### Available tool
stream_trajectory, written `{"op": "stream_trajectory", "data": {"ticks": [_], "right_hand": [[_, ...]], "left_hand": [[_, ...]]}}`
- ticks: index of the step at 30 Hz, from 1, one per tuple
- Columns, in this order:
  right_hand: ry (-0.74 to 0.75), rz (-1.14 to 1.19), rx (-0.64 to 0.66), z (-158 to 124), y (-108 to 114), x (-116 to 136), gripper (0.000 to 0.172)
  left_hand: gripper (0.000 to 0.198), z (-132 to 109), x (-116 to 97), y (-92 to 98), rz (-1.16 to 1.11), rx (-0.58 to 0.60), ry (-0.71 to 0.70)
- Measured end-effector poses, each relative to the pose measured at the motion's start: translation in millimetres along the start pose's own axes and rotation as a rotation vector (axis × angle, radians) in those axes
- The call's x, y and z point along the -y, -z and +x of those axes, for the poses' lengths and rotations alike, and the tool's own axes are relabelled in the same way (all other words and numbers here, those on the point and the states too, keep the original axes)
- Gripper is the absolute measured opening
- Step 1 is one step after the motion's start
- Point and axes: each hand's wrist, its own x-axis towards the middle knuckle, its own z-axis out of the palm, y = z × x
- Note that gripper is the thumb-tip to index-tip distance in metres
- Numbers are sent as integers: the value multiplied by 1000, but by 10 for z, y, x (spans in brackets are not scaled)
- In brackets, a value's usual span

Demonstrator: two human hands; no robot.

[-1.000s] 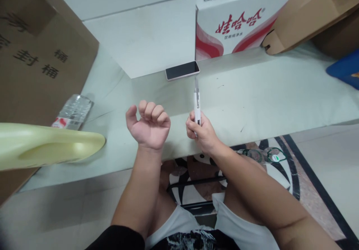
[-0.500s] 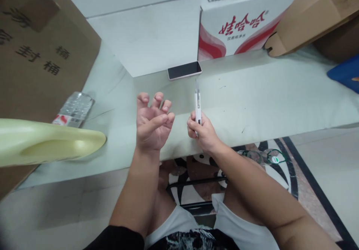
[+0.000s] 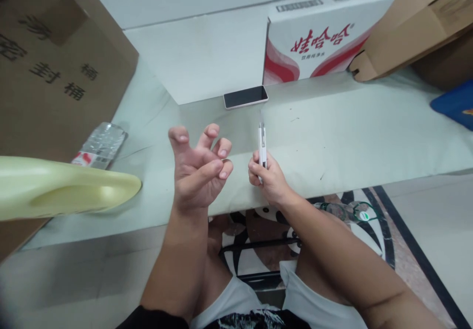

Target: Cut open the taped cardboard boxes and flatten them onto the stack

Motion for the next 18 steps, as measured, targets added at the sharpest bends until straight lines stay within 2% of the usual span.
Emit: {"op": "stream_trajectory", "data": {"ticks": [5,8,10,12,14,18], "right_hand": [[7,17,-27,7,-1,-22,45],[5,-1,-27,20,23,-60,39],[30,-37,-19,28,42,-92,34],[84,-99,-1,29,52,-118,31],[144,-195,31,18,47,-130,31],[148,-420,69,-13,13,-118,43]], "left_hand": [[48,21,17,94,47,20,-56],[37,80,85,256,383,2,-125],[38,124,147,366,712,-36,-49],[41,153,216,452,871,-67,111],[38,160,279,498,870,-20,219],[37,140,329,501,798,173,298]]}}
